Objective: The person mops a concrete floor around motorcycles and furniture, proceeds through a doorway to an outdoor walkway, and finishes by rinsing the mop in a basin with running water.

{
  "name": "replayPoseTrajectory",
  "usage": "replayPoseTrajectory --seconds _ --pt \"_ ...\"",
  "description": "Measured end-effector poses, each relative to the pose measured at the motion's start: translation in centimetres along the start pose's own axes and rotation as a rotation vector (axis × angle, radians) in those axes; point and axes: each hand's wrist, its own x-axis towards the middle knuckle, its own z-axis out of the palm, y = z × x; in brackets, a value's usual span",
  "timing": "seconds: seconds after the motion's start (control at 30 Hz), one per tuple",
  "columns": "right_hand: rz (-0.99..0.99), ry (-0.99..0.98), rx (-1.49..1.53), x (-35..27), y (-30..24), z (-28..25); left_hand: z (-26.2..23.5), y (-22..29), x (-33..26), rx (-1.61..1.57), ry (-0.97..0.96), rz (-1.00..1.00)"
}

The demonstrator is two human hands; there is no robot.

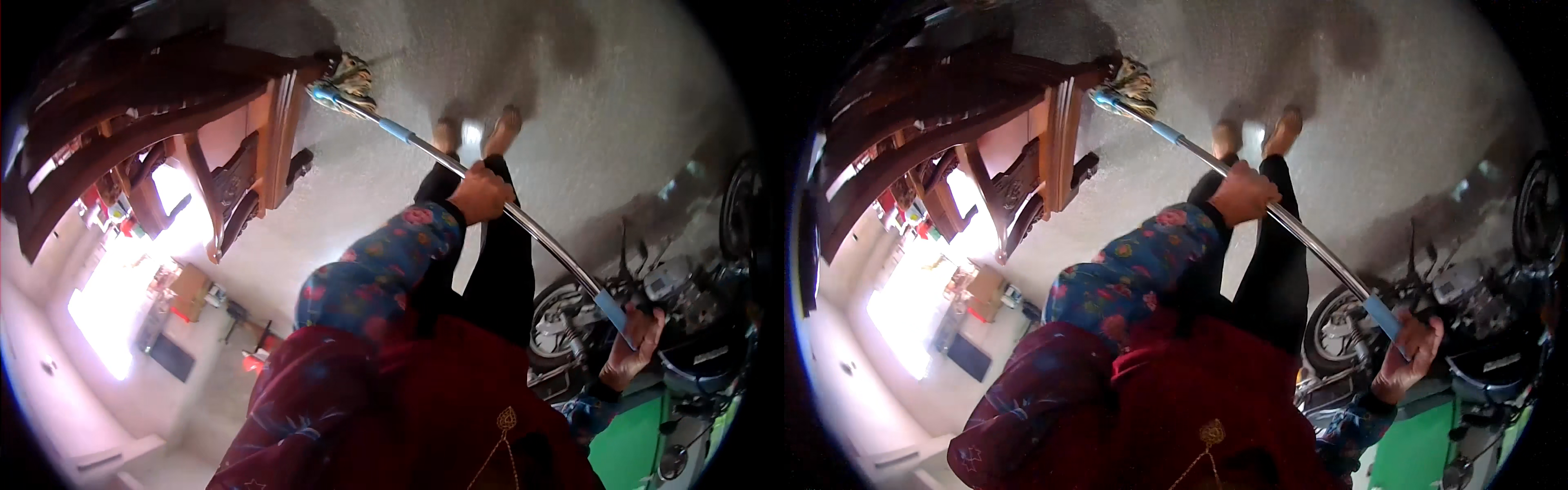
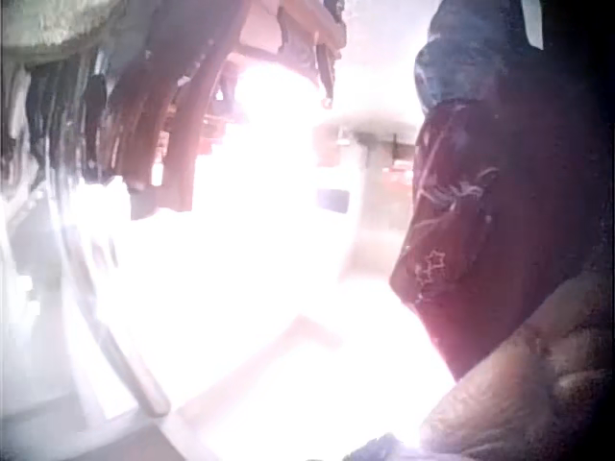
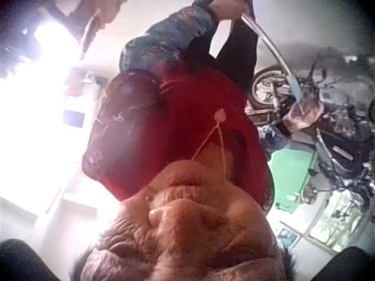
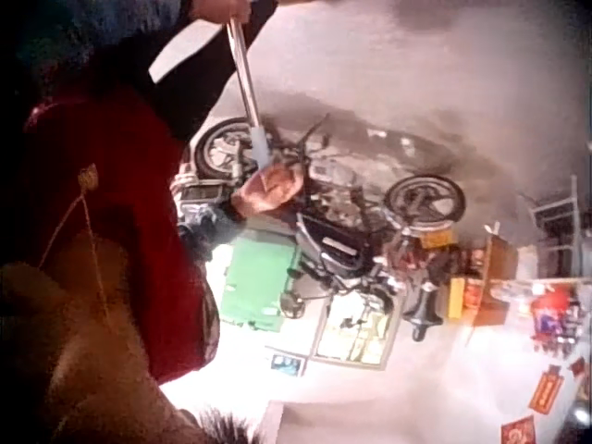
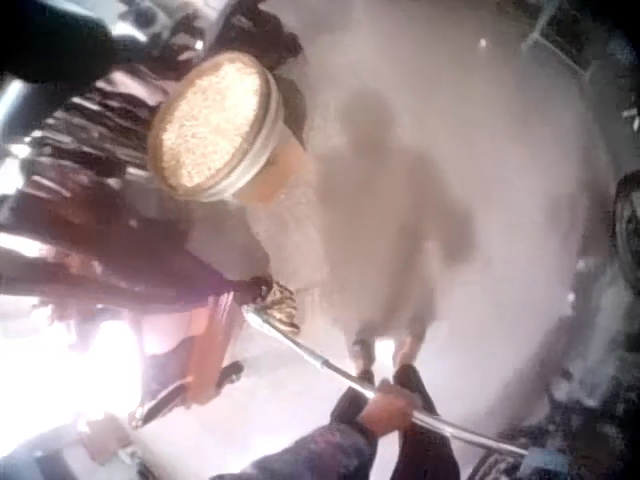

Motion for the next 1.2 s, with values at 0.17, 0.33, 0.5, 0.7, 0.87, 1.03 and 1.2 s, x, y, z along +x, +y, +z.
replayPoseTrajectory --seconds 0.17,0.33,0.5,0.7,0.87,1.03,1.2 --pt "0.294 0.006 -0.147 -2.6 3.2 0.7 0.9 -1.5 -3.4 0.022 -0.099 0.013" --pt "0.472 -0.164 -0.177 -2.6 4.3 3.5 0.4 -3.3 -5.8 0.032 -0.082 -0.114" --pt "0.392 -0.37 -0.307 -3.2 12.4 8.5 0.1 -10.9 -12.3 0.33 -0.202 -0.326" --pt "0.713 -0.464 -0.274 -3.0 15.6 7.2 1.7 -12.6 -14.3 0.352 -0.158 -0.322" --pt "0.829 -0.4 -0.799 -1.9 6.7 1.7 6.5 -4.1 -11.6 0.257 -0.018 -0.351" --pt "0.696 -0.188 -1.609 0.7 -1.6 -10.4 9.0 9.6 -3.2 -0.114 0.075 -0.295" --pt "1.215 -0.321 -1.401 4.0 8.2 -10.7 14.8 5.9 -6.1 -0.277 0.223 -0.019"
